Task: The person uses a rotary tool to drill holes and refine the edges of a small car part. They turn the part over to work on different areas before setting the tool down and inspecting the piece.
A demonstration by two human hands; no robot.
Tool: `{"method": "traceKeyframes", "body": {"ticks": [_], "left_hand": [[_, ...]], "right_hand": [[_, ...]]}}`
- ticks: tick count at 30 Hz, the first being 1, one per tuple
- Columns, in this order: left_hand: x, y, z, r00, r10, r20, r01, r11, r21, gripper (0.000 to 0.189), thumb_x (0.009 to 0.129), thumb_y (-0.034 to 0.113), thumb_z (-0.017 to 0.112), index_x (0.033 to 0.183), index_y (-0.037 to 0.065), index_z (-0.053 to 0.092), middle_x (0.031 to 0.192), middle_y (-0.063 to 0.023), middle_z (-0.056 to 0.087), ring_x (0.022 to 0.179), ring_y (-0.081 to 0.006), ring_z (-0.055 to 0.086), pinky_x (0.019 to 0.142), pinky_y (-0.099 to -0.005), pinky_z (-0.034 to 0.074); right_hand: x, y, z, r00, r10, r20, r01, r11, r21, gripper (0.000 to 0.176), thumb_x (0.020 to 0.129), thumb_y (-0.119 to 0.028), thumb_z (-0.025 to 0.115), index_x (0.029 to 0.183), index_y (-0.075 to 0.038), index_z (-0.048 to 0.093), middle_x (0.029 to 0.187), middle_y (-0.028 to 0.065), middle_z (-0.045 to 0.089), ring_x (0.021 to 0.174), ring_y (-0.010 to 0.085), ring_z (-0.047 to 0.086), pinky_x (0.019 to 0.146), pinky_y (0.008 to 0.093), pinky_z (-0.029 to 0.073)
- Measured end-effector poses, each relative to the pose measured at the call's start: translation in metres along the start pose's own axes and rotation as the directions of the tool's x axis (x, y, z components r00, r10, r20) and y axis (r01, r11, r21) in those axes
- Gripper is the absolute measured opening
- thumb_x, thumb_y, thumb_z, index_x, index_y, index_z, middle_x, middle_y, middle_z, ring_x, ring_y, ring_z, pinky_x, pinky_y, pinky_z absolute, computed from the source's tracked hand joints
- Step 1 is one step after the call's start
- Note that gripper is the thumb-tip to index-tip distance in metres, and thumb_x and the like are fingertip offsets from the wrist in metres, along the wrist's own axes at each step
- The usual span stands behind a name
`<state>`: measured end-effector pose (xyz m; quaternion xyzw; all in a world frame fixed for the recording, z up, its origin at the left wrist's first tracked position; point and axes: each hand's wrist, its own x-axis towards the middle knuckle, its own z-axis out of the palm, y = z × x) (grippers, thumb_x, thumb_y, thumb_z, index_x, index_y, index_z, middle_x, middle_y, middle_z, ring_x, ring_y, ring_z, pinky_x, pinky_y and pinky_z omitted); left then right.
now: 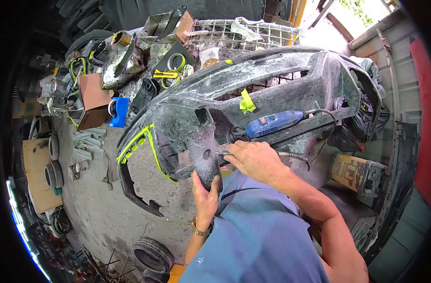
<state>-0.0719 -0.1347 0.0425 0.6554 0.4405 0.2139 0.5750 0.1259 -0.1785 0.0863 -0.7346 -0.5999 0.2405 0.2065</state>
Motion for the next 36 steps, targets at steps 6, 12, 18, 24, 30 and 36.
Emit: {"method": "traceKeyframes", "body": {"ticks": [6, 12, 18, 24, 30, 36], "left_hand": [[0.002, 0.013, -0.003, 1.0, -0.012, -0.008, 0.012, 1.0, -0.015, 0.05, 0.09, 0.005, 0.061, 0.133, -0.002, 0.037, 0.099, -0.0166, 0.063, 0.085, -0.022, 0.062, 0.075, -0.0342, 0.049], [0.004, 0.015, -0.008, 1.0, -0.023, 0.003, 0.023, 0.999, 0.032, 0.05, 0.089, 0.005, 0.061, 0.132, -0.002, 0.038, 0.099, -0.0157, 0.063, 0.085, -0.0221, 0.062, 0.075, -0.0339, 0.049], [0.006, 0.017, -0.011, 0.998, -0.055, 0.022, 0.056, 0.998, -0.043, 0.047, 0.089, 0.005, 0.063, 0.128, -0.005, 0.039, 0.107, -0.0135, 0.06, 0.096, -0.0174, 0.056, 0.085, -0.0321, 0.046], [0.006, 0.021, -0.013, 0.996, -0.08, 0.028, 0.082, 0.996, -0.039, 0.047, 0.089, 0.005, 0.064, 0.128, -0.006, 0.039, 0.107, -0.0139, 0.06, 0.096, -0.018, 0.056, 0.085, -0.0322, 0.046], [0.005, 0.016, -0.013, 0.999, -0.052, 0.009, 0.052, 0.999, 0.018, 0.046, 0.089, 0.006, 0.064, 0.127, -0.005, 0.04, 0.105, -0.0137, 0.06, 0.094, -0.0182, 0.056, 0.084, -0.0322, 0.046], [0.006, 0.016, -0.014, 0.998, -0.058, 0.017, 0.058, 0.998, 0.004, 0.045, 0.089, 0.007, 0.064, 0.126, -0.004, 0.04, 0.104, -0.0139, 0.06, 0.093, -0.0192, 0.057, 0.084, -0.0328, 0.047]], "right_hand": [[0.007, -0.005, -0.006, 1.0, -0.001, 0.031, 0.001, 1.0, -0.006, 0.026, 0.09, -0.031, 0.058, 0.1, -0.007, 0.062, 0.084, 0.0093, 0.063, 0.075, 0.0311, 0.065, 0.062, 0.0418, 0.052], [0.012, -0.004, -0.008, 0.997, -0.02, 0.075, 0.022, 0.999, -0.029, 0.027, 0.09, -0.032, 0.058, 0.104, -0.008, 0.063, 0.085, 0.0087, 0.063, 0.077, 0.0299, 0.065, 0.062, 0.041, 0.052], [0.013, -0.004, -0.009, 0.996, -0.04, 0.086, 0.043, 0.998, -0.04, 0.028, 0.091, -0.033, 0.058, 0.103, -0.009, 0.063, 0.088, 0.0082, 0.065, 0.077, 0.0288, 0.066, 0.064, 0.0402, 0.053], [0.015, -0.004, -0.01, 0.995, -0.02, 0.101, 0.023, 0.999, -0.029, 0.028, 0.091, -0.034, 0.057, 0.104, -0.009, 0.063, 0.086, 0.0083, 0.064, 0.077, 0.0298, 0.066, 0.064, 0.0416, 0.052], [0.016, -0.003, -0.01, 0.993, -0.023, 0.112, 0.024, 1.0, -0.003, 0.028, 0.092, -0.033, 0.056, 0.104, -0.009, 0.063, 0.088, 0.0088, 0.064, 0.079, 0.0304, 0.065, 0.065, 0.0425, 0.052], [0.018, -0.002, -0.013, 0.99, -0.03, 0.136, 0.034, 0.999, -0.03, 0.028, 0.092, -0.033, 0.055, 0.104, -0.009, 0.063, 0.091, 0.0097, 0.065, 0.081, 0.0303, 0.065, 0.065, 0.0427, 0.052]]}}
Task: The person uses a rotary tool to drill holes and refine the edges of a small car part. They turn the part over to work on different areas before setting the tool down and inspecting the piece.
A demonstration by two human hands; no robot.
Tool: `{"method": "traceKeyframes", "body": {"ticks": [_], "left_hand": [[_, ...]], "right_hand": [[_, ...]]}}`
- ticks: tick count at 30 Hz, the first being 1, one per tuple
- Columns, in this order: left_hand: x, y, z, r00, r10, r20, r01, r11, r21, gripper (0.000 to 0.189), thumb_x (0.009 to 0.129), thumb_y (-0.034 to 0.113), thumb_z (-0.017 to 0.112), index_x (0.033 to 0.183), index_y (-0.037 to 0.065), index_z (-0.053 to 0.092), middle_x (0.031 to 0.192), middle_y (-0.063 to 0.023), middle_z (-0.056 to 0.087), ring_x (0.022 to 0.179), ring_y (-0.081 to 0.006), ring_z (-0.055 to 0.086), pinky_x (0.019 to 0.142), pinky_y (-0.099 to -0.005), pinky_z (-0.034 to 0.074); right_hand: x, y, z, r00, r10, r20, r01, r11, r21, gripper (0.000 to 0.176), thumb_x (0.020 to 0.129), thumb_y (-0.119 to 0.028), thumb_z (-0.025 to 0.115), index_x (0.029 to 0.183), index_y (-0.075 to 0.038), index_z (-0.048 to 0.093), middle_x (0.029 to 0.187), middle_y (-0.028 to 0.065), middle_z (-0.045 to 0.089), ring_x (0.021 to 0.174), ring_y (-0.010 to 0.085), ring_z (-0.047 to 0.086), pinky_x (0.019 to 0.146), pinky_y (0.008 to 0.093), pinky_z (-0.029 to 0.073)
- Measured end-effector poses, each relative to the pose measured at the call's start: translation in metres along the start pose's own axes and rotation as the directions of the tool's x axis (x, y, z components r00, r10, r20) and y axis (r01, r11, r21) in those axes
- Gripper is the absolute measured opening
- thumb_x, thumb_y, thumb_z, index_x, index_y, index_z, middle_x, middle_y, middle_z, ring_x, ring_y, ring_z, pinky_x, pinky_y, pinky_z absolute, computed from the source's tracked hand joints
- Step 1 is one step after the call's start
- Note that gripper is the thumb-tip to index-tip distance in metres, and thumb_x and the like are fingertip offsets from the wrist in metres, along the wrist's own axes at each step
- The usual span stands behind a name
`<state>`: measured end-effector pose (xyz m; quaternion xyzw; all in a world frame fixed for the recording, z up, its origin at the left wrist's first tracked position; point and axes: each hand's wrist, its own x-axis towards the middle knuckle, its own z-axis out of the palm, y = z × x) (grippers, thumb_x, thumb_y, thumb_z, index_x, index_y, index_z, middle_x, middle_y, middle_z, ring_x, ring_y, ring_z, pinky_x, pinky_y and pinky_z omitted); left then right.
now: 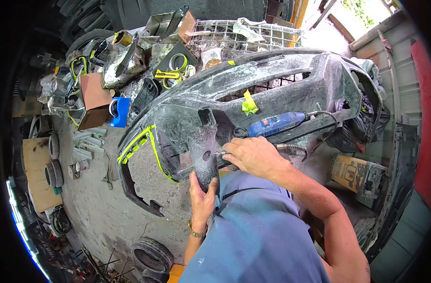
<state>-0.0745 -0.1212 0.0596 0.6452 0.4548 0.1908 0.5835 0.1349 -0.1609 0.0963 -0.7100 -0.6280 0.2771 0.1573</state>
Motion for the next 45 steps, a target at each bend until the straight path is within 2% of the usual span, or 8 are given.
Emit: {"method": "traceKeyframes", "body": {"ticks": [10, 12, 17, 19, 21, 27, 30, 45], "left_hand": [[0.0, -0.005, 0.0, 1.0, 0.003, -0.005, -0.003, 1.0, 0.008, 0.047, 0.089, 0.006, 0.064, 0.128, -0.004, 0.041, 0.102, -0.0138, 0.06, 0.093, -0.0189, 0.056, 0.084, -0.0323, 0.046], [0.0, -0.008, 0.0, 1.0, 0.02, 0.006, -0.02, 0.998, 0.052, 0.049, 0.088, 0.008, 0.063, 0.13, -0.002, 0.04, 0.109, -0.0234, 0.061, 0.099, -0.0325, 0.063, 0.082, -0.0388, 0.048], [0.0, -0.025, 0.008, 0.999, 0.03, -0.022, -0.028, 0.997, 0.068, 0.035, 0.088, 0.009, 0.065, 0.113, -0.002, 0.043, 0.096, -0.021, 0.062, 0.084, -0.0308, 0.062, 0.073, -0.0387, 0.047], [0.0, -0.04, 0.014, 0.997, 0.06, -0.047, -0.056, 0.995, 0.087, 0.031, 0.088, 0.009, 0.065, 0.108, -0.002, 0.043, 0.089, -0.0205, 0.063, 0.078, -0.0307, 0.062, 0.069, -0.0389, 0.047], [0.001, -0.046, 0.018, 0.999, -0.012, -0.033, 0.014, 0.999, 0.051, 0.032, 0.089, 0.007, 0.064, 0.11, -0.002, 0.041, 0.089, -0.0119, 0.059, 0.078, -0.0174, 0.056, 0.068, -0.0323, 0.047], [0.007, -0.059, 0.024, 0.993, 0.107, -0.053, -0.101, 0.989, 0.112, 0.033, 0.09, 0.006, 0.063, 0.112, -0.003, 0.04, 0.09, -0.0148, 0.062, 0.076, -0.0197, 0.058, 0.068, -0.0328, 0.048], [0.006, -0.061, 0.024, 0.999, -0.002, -0.036, 0.004, 0.997, 0.078, 0.034, 0.09, 0.006, 0.063, 0.113, -0.003, 0.04, 0.092, -0.0156, 0.063, 0.078, -0.0217, 0.06, 0.07, -0.0341, 0.048], [0.008, -0.057, 0.03, 0.998, 0.022, -0.054, -0.019, 0.998, 0.065, 0.037, 0.091, 0.008, 0.063, 0.117, -0.005, 0.04, 0.105, -0.0179, 0.061, 0.091, -0.0234, 0.06, 0.08, -0.0343, 0.047]], "right_hand": [[0.002, -0.002, -0.002, 0.999, 0.034, 0.027, -0.034, 0.999, 0.003, 0.028, 0.092, -0.032, 0.055, 0.105, -0.008, 0.062, 0.093, 0.0101, 0.065, 0.082, 0.0321, 0.065, 0.067, 0.0442, 0.053], [-0.001, 0.0, 0.001, 1.0, -0.002, 0.019, 0.001, 0.999, 0.041, 0.028, 0.092, -0.032, 0.055, 0.105, -0.007, 0.062, 0.093, 0.0104, 0.066, 0.083, 0.0323, 0.065, 0.067, 0.0443, 0.053], [-0.009, -0.007, -0.001, 0.999, 0.047, -0.012, -0.045, 0.992, 0.119, 0.027, 0.093, -0.031, 0.054, 0.1, -0.006, 0.062, 0.092, 0.0123, 0.066, 0.082, 0.0341, 0.065, 0.067, 0.0461, 0.052], [-0.015, -0.011, -0.004, 0.979, 0.155, 0.132, -0.166, 0.983, 0.077, 0.026, 0.093, -0.03, 0.053, 0.095, -0.005, 0.06, 0.088, 0.0139, 0.067, 0.079, 0.0358, 0.066, 0.066, 0.0476, 0.052], [-0.019, -0.008, 0.008, 0.987, 0.137, 0.089, -0.145, 0.985, 0.092, 0.027, 0.093, -0.03, 0.052, 0.091, -0.004, 0.059, 0.085, 0.0149, 0.066, 0.076, 0.0372, 0.065, 0.066, 0.0482, 0.052], [-0.012, -0.002, 0.03, 0.991, 0.129, 0.026, -0.131, 0.987, 0.093, 0.028, 0.094, -0.03, 0.052, 0.092, -0.003, 0.059, 0.084, 0.0148, 0.067, 0.077, 0.0362, 0.066, 0.065, 0.0467, 0.053], [-0.008, 0.002, 0.035, 0.994, 0.113, -0.003, -0.113, 0.99, 0.082, 0.028, 0.093, -0.03, 0.053, 0.093, -0.003, 0.06, 0.084, 0.0144, 0.066, 0.077, 0.0354, 0.066, 0.064, 0.0456, 0.053], [-0.012, -0.002, 0.049, 0.97, 0.244, 0.017, -0.242, 0.945, 0.22, 0.029, 0.093, -0.03, 0.055, 0.103, -0.004, 0.061, 0.09, 0.0161, 0.066, 0.082, 0.0378, 0.064, 0.067, 0.0476, 0.051]]}}
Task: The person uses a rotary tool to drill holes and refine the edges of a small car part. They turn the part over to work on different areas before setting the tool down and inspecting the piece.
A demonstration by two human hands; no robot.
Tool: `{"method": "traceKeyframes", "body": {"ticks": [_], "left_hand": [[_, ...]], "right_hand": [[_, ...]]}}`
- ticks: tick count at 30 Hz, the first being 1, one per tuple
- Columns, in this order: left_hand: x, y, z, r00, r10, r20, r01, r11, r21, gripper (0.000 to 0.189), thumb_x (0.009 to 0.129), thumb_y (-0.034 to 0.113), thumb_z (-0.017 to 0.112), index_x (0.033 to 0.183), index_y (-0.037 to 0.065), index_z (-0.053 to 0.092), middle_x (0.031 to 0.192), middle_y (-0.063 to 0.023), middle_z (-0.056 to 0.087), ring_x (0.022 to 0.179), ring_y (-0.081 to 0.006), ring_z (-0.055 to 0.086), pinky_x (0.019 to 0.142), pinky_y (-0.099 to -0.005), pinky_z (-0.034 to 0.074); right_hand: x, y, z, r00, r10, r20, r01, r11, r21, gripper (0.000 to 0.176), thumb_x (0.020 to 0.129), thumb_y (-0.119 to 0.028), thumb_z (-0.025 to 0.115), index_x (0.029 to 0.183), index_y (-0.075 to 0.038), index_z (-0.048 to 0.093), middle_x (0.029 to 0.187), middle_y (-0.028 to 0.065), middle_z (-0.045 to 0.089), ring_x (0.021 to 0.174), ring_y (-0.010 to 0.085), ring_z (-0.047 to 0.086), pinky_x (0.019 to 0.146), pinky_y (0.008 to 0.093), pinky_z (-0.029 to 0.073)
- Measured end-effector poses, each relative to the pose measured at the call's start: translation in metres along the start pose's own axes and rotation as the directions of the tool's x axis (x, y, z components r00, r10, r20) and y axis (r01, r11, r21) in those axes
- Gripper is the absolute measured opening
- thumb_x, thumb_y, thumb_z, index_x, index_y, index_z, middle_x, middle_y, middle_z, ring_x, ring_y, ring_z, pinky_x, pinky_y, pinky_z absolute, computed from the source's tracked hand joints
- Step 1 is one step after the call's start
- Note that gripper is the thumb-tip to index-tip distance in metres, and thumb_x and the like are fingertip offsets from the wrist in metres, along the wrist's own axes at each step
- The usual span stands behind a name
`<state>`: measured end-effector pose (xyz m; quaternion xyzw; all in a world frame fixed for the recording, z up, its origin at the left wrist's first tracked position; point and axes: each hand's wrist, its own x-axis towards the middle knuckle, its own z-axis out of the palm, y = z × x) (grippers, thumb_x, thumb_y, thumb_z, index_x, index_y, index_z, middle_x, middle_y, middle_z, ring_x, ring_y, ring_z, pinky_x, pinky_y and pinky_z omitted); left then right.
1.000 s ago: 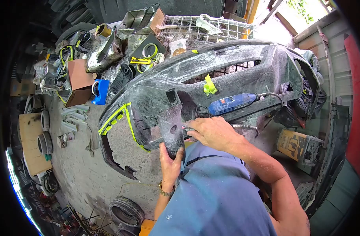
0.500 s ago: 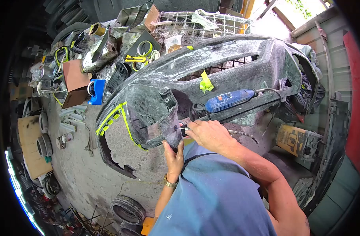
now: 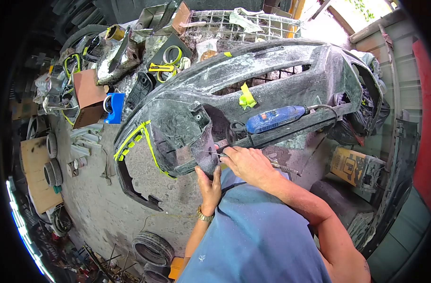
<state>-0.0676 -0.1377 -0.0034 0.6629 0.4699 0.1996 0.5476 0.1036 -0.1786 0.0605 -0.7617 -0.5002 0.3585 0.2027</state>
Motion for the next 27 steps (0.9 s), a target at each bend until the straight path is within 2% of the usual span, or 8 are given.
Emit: {"method": "traceKeyframes", "body": {"ticks": [5, 9, 11, 13, 15, 22, 24, 27], "left_hand": [[0.0006, -0.0032, 0.0002, 1.0, -0.009, 0.021, 0.009, 1.0, -0.005, 0.037, 0.091, 0.008, 0.062, 0.118, -0.004, 0.04, 0.105, -0.017, 0.06, 0.092, -0.0231, 0.059, 0.081, -0.0341, 0.047], [0.0014, -0.0016, 0.0015, 1.0, 0.014, 0.004, -0.014, 1.0, -0.016, 0.034, 0.091, 0.007, 0.062, 0.116, -0.003, 0.041, 0.103, -0.0158, 0.059, 0.09, -0.0211, 0.057, 0.08, -0.0332, 0.046], [0.0008, -0.0049, 0.0012, 1.0, 0.016, 0.008, -0.015, 0.999, -0.035, 0.034, 0.091, 0.007, 0.062, 0.116, -0.002, 0.041, 0.102, -0.0153, 0.059, 0.09, -0.0206, 0.057, 0.079, -0.0329, 0.046], [0.0024, -0.0049, 0.0025, 1.0, 0.022, 0.014, -0.021, 0.998, -0.057, 0.034, 0.091, 0.007, 0.062, 0.116, -0.002, 0.041, 0.101, -0.0148, 0.058, 0.089, -0.0201, 0.056, 0.079, -0.0326, 0.046], [0.0044, -0.0011, 0.0032, 0.988, 0.146, -0.043, -0.144, 0.988, 0.051, 0.028, 0.093, 0.011, 0.06, 0.105, -0.003, 0.039, 0.081, -0.0194, 0.064, 0.068, -0.0268, 0.065, 0.058, -0.0371, 0.048], [0.0046, -0.0018, 0.0041, 0.986, 0.161, -0.044, -0.158, 0.986, 0.058, 0.028, 0.093, 0.011, 0.06, 0.104, -0.003, 0.039, 0.081, -0.0196, 0.064, 0.07, -0.0277, 0.066, 0.059, -0.0376, 0.048], [0.0057, -0.0035, 0.004, 0.975, 0.218, -0.045, -0.212, 0.971, 0.108, 0.027, 0.093, 0.011, 0.06, 0.103, -0.003, 0.039, 0.081, -0.0199, 0.064, 0.069, -0.0278, 0.065, 0.058, -0.0374, 0.048], [0.0037, -0.0009, 0.0033, 0.983, 0.182, -0.034, -0.177, 0.977, 0.12, 0.027, 0.092, 0.01, 0.06, 0.103, -0.003, 0.039, 0.081, -0.0198, 0.064, 0.068, -0.0281, 0.065, 0.058, -0.037, 0.048]], "right_hand": [[-0.0023, -0.0081, -0.0044, 0.997, 0.021, 0.072, -0.021, 1.0, -0.012, 0.03, 0.094, -0.029, 0.054, 0.104, -0.002, 0.06, 0.09, 0.0172, 0.065, 0.083, 0.0396, 0.063, 0.069, 0.049, 0.051], [-0.0019, -0.0055, 0.0002, 0.999, 0.032, 0.035, -0.033, 0.999, 0.011, 0.03, 0.094, -0.03, 0.054, 0.104, -0.002, 0.06, 0.091, 0.018, 0.066, 0.084, 0.0396, 0.063, 0.069, 0.0493, 0.051], [-0.0048, -0.0052, 0.0019, 1.0, -0.017, 0.02, 0.016, 0.999, 0.043, 0.031, 0.094, -0.031, 0.053, 0.101, -0.001, 0.059, 0.087, 0.0202, 0.066, 0.079, 0.0409, 0.064, 0.066, 0.0502, 0.051], [-0.0047, -0.0024, -0.0001, 1.0, 0.013, 0.018, -0.014, 0.998, 0.057, 0.031, 0.094, -0.03, 0.053, 0.102, -0.001, 0.059, 0.089, 0.0198, 0.066, 0.082, 0.0407, 0.063, 0.068, 0.05, 0.051], [-0.0043, -0.0027, -0.0004, 0.999, 0.041, 0.019, -0.042, 0.996, 0.074, 0.03, 0.094, -0.029, 0.053, 0.103, -0.001, 0.059, 0.092, 0.0195, 0.066, 0.084, 0.0406, 0.063, 0.069, 0.0499, 0.05], [-0.0054, -0.0066, 0.0035, 0.997, 0.063, 0.036, -0.065, 0.996, 0.068, 0.03, 0.094, -0.029, 0.053, 0.103, -0.001, 0.059, 0.089, 0.0207, 0.066, 0.083, 0.0417, 0.062, 0.07, 0.0508, 0.049], [-0.0058, -0.0064, 0.004, 0.998, 0.056, 0.031, -0.057, 0.996, 0.067, 0.03, 0.094, -0.029, 0.052, 0.103, -0.001, 0.059, 0.088, 0.0211, 0.065, 0.082, 0.042, 0.062, 0.069, 0.0508, 0.049], [-0.0057, -0.0052, 0.0051, 0.998, 0.051, 0.029, -0.053, 0.996, 0.067, 0.029, 0.095, -0.029, 0.052, 0.1, -0.001, 0.058, 0.086, 0.0222, 0.066, 0.08, 0.0417, 0.064, 0.067, 0.0508, 0.05]]}}
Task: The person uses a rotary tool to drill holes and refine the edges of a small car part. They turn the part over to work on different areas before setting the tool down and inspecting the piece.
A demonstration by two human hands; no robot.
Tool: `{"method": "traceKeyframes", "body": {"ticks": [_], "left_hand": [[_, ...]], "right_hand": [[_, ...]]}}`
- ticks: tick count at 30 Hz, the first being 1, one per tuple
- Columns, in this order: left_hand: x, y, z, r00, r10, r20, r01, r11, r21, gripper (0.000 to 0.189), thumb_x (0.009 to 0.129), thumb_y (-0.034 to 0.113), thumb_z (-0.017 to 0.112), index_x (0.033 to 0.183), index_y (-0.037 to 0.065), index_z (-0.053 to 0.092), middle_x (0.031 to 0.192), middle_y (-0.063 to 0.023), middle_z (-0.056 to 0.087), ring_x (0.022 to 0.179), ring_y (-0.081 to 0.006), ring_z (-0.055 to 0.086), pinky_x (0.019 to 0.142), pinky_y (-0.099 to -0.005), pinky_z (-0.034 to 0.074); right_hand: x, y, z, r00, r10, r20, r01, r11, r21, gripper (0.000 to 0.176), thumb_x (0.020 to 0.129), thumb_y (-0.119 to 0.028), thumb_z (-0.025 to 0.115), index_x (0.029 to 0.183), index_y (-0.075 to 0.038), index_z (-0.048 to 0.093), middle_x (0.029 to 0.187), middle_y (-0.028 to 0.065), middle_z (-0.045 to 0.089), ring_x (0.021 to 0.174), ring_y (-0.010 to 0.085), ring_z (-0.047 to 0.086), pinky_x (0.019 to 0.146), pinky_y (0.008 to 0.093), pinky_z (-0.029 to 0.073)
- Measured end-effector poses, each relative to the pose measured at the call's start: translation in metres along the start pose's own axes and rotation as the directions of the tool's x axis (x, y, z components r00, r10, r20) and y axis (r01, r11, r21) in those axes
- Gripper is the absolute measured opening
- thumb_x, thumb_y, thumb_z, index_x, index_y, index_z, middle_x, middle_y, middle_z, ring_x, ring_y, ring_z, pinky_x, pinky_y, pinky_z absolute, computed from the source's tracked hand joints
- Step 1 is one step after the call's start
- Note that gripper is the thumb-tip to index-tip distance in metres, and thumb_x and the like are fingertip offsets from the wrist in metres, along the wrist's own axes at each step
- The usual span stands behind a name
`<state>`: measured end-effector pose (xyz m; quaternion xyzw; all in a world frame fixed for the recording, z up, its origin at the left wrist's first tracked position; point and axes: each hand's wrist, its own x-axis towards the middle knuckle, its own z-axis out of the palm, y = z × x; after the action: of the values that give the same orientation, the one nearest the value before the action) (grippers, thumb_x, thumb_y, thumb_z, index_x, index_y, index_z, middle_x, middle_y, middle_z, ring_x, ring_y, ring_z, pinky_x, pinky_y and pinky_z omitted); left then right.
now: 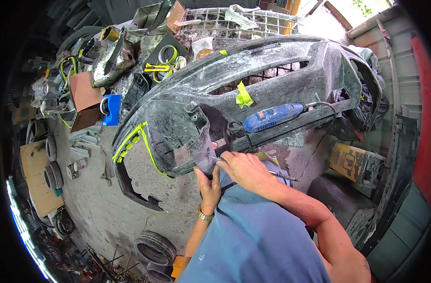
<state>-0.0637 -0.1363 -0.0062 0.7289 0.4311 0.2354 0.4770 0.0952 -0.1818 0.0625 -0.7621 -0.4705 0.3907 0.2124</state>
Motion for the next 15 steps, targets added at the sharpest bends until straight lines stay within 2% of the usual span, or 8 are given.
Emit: {"method": "traceKeyframes", "body": {"ticks": [2, 4, 6, 8, 10, 11, 12, 15], "left_hand": [[0.0, -0.003, 0.0, 1.0, 0.006, -0.003, -0.006, 1.0, -0.027, 0.027, 0.092, 0.01, 0.061, 0.103, -0.003, 0.039, 0.08, -0.0196, 0.064, 0.068, -0.028, 0.065, 0.057, -0.0367, 0.048], [-0.001, -0.004, 0.001, 1.0, 0.013, -0.004, -0.013, 0.998, -0.056, 0.027, 0.092, 0.009, 0.061, 0.103, -0.003, 0.039, 0.08, -0.0193, 0.064, 0.067, -0.0278, 0.065, 0.056, -0.0364, 0.048], [-0.004, -0.005, 0.0, 0.989, -0.138, 0.061, 0.145, 0.982, -0.124, 0.032, 0.091, 0.005, 0.061, 0.115, -0.003, 0.041, 0.1, -0.0148, 0.057, 0.088, -0.0208, 0.056, 0.078, -0.0326, 0.046], [-0.005, -0.003, -0.001, 0.99, -0.126, 0.057, 0.132, 0.984, -0.117, 0.034, 0.091, 0.006, 0.061, 0.117, -0.004, 0.041, 0.101, -0.015, 0.057, 0.088, -0.021, 0.056, 0.078, -0.0326, 0.046], [-0.005, -0.003, -0.001, 0.992, -0.113, 0.051, 0.118, 0.987, -0.109, 0.036, 0.091, 0.006, 0.061, 0.119, -0.004, 0.041, 0.102, -0.0153, 0.058, 0.089, -0.0212, 0.056, 0.078, -0.0327, 0.046], [-0.005, -0.005, -0.002, 0.986, -0.149, 0.069, 0.156, 0.981, -0.117, 0.039, 0.091, 0.006, 0.061, 0.122, -0.004, 0.04, 0.103, -0.0158, 0.058, 0.09, -0.0214, 0.057, 0.078, -0.033, 0.046], [-0.005, -0.005, -0.001, 0.979, -0.183, 0.087, 0.193, 0.973, -0.125, 0.041, 0.091, 0.006, 0.062, 0.124, -0.004, 0.039, 0.105, -0.0162, 0.058, 0.09, -0.0217, 0.057, 0.079, -0.0333, 0.046], [-0.003, -0.002, -0.002, 0.983, -0.165, 0.078, 0.172, 0.979, -0.106, 0.041, 0.091, 0.006, 0.062, 0.123, -0.004, 0.039, 0.106, -0.0168, 0.058, 0.091, -0.0218, 0.057, 0.079, -0.0336, 0.047]], "right_hand": [[-0.004, -0.002, 0.002, 0.998, -0.054, -0.036, 0.054, 0.998, 0.01, 0.029, 0.095, -0.029, 0.052, 0.099, -0.001, 0.058, 0.084, 0.0224, 0.065, 0.08, 0.0417, 0.063, 0.067, 0.0506, 0.05], [-0.002, -0.003, -0.001, 1.0, -0.005, -0.005, 0.005, 1.0, 0.021, 0.029, 0.095, -0.029, 0.052, 0.099, -0.001, 0.058, 0.083, 0.0225, 0.065, 0.08, 0.0418, 0.063, 0.067, 0.0506, 0.05], [-0.001, -0.003, -0.001, 0.999, 0.037, 0.028, -0.038, 0.999, 0.031, 0.029, 0.095, -0.029, 0.052, 0.1, -0.001, 0.058, 0.082, 0.0227, 0.065, 0.081, 0.0419, 0.063, 0.068, 0.0505, 0.05], [-0.004, -0.002, 0.003, 0.999, -0.032, -0.004, 0.032, 0.998, 0.044, 0.029, 0.095, -0.029, 0.051, 0.101, -0.001, 0.058, 0.081, 0.0227, 0.065, 0.081, 0.0419, 0.063, 0.068, 0.0512, 0.05], [-0.003, -0.001, 0.004, 1.0, -0.021, 0.008, 0.02, 0.997, 0.072, 0.03, 0.095, -0.029, 0.051, 0.101, -0.001, 0.058, 0.082, 0.0227, 0.065, 0.08, 0.0419, 0.063, 0.068, 0.0516, 0.049], [-0.002, 0.001, 0.005, 1.0, -0.011, 0.019, 0.009, 0.995, 0.099, 0.03, 0.095, -0.03, 0.051, 0.101, -0.001, 0.058, 0.083, 0.0228, 0.065, 0.08, 0.0419, 0.063, 0.068, 0.0519, 0.049], [0.0, 0.003, 0.005, 1.0, -0.012, 0.018, 0.01, 0.995, 0.098, 0.03, 0.095, -0.03, 0.051, 0.101, -0.001, 0.058, 0.083, 0.0228, 0.065, 0.08, 0.0419, 0.063, 0.068, 0.0519, 0.049], [0.002, 0.007, 0.005, 0.999, -0.009, -0.039, 0.01, 0.999, 0.039, 0.03, 0.095, -0.03, 0.052, 0.102, -0.001, 0.058, 0.084, 0.0223, 0.065, 0.08, 0.0419, 0.063, 0.067, 0.0519, 0.049]]}}
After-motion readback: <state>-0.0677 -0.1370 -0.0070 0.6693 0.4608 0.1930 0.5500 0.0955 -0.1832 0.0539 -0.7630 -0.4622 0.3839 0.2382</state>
